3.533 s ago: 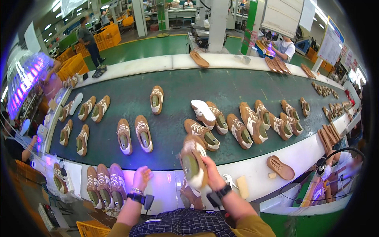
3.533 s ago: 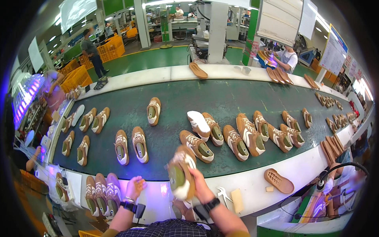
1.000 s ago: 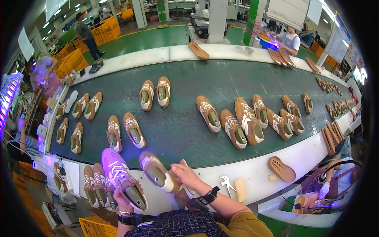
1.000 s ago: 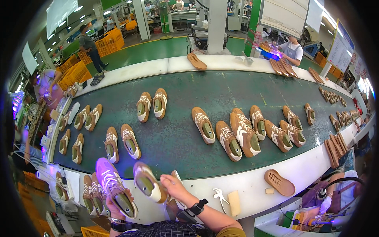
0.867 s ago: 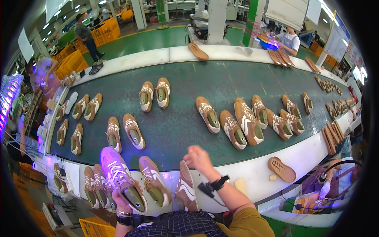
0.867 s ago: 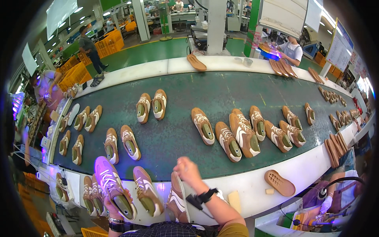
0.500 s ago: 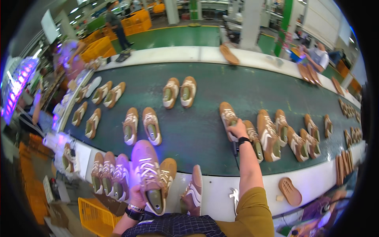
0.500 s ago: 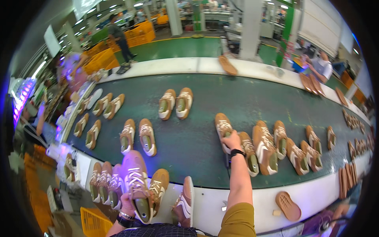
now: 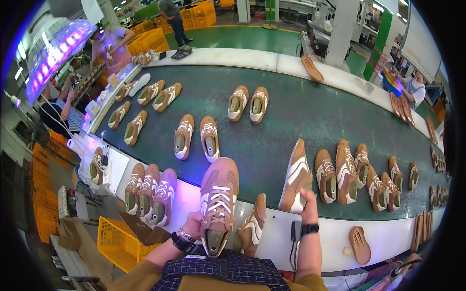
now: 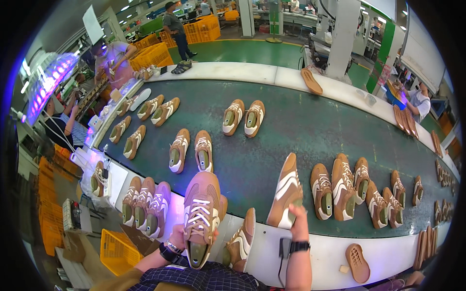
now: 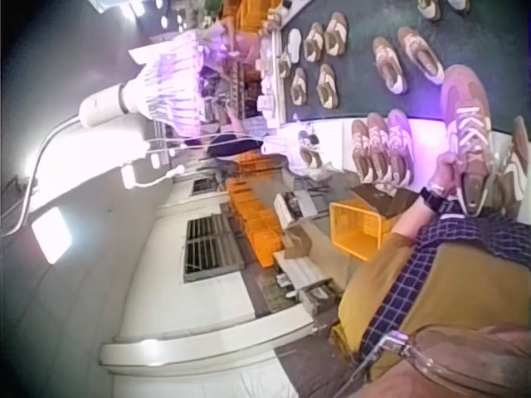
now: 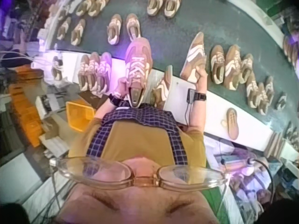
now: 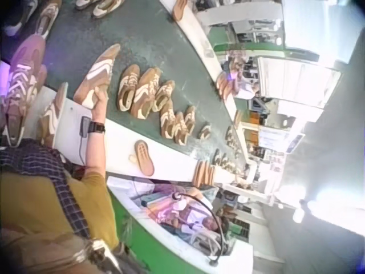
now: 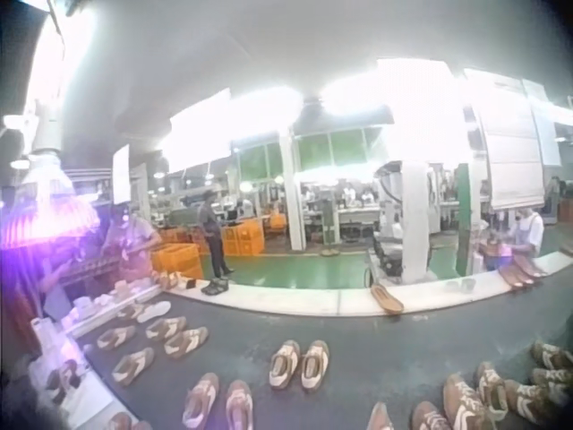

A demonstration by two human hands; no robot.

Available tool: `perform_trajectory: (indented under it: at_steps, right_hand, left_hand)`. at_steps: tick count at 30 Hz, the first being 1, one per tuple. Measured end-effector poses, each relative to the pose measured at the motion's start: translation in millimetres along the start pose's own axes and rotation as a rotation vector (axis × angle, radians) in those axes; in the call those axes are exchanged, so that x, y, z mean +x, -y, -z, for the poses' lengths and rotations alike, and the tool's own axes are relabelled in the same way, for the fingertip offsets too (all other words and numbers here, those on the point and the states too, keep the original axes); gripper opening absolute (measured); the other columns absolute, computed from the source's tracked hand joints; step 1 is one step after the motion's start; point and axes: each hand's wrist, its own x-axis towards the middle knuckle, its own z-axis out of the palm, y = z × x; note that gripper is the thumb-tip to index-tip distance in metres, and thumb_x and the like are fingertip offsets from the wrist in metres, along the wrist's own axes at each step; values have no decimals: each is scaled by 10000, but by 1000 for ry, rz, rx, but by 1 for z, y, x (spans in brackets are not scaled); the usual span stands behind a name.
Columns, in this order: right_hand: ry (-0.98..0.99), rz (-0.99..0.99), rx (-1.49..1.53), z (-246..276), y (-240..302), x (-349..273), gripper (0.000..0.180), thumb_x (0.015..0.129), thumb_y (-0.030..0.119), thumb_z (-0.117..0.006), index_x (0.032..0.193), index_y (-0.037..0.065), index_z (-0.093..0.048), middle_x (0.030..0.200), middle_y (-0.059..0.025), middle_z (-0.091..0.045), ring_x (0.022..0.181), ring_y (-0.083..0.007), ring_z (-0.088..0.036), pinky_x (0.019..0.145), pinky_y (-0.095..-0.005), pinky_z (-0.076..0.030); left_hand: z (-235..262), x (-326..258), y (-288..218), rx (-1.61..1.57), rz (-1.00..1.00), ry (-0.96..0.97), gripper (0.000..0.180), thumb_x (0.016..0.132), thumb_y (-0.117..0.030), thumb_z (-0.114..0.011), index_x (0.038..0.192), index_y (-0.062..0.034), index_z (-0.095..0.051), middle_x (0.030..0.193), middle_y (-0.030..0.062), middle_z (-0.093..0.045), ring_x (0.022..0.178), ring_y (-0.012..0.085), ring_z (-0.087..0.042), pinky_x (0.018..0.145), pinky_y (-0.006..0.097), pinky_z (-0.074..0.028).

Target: The person picks up pairs of brown and white sneakers from a conveyor belt in a factory setting. They hold the shoes up to the camera, rotating them to inspect the soles, sides, and laces. After inspection, the shoes are placed back onto the moving belt. The process is repeated for multiple pairs throughout the clip.

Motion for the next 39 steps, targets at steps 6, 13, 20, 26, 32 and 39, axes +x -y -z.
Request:
perform_trajectory:
  at_steps: [6, 13, 20, 26, 32, 39]
  right_hand:
    - [143, 60, -55, -95, 26, -133, 872, 531, 255, -651, 1312, -10, -367, 1197, -127, -516, 1083, -253, -518, 960, -342, -392]
    - [217, 344, -430, -153, 16, -182, 639, 637, 116, -741, 1168, -18, -412, 1049, -113, -548, 966, -171, -541, 873, -302, -421]
    - [342, 576, -189, -180, 9, -186, 641, 696, 243, -724, 1185, -58, -438, 1149, -153, -536, 1001, -181, -540, 891, -335, -430]
    - [425, -11, 155, -176, -36, -177, 781, 746, 508, -681, 1272, -6, -419, 1214, -127, -527, 1086, -237, -542, 958, -364, -430]
    - [427, -179, 301, -149, -28, -168, 573, 825, 296, -617, 1258, -30, -430, 1180, -177, -548, 1046, -270, -573, 906, -393, -478]
    - [241, 56, 346, -162, 21, -154, 616, 754, 183, -639, 1270, -48, -398, 1197, -174, -534, 1098, -296, -538, 987, -414, -411]
  left_hand:
    - [-24, 12, -3, 93, -26, 187, 925, 578, -405, -518, 1378, -5, -283, 1341, 273, -384, 1175, 387, -468, 890, 474, -469]
    - [-21, 4, -1, -275, 4, 273, 744, 564, -316, -570, 1226, 6, -464, 1103, 224, -572, 988, 376, -579, 885, 520, -462]
    - [-1, -8, 1, -398, -115, 252, 695, 593, -338, -570, 1185, 19, -497, 1077, 211, -590, 991, 356, -583, 908, 453, -462]
    - [9, -23, -1, -200, -197, -50, 638, 653, -298, -591, 1193, 28, -498, 1105, 191, -592, 1007, 314, -587, 939, 399, -451]
    - [-16, -23, -23, -161, -51, 89, 519, 805, -283, -514, 1216, 34, -491, 1141, 175, -589, 1020, 269, -592, 937, 383, -450]
    - [-68, -5, -52, -176, -269, 62, 498, 842, -297, -473, 1237, 5, -464, 1165, 155, -569, 1050, 267, -571, 955, 396, -434]
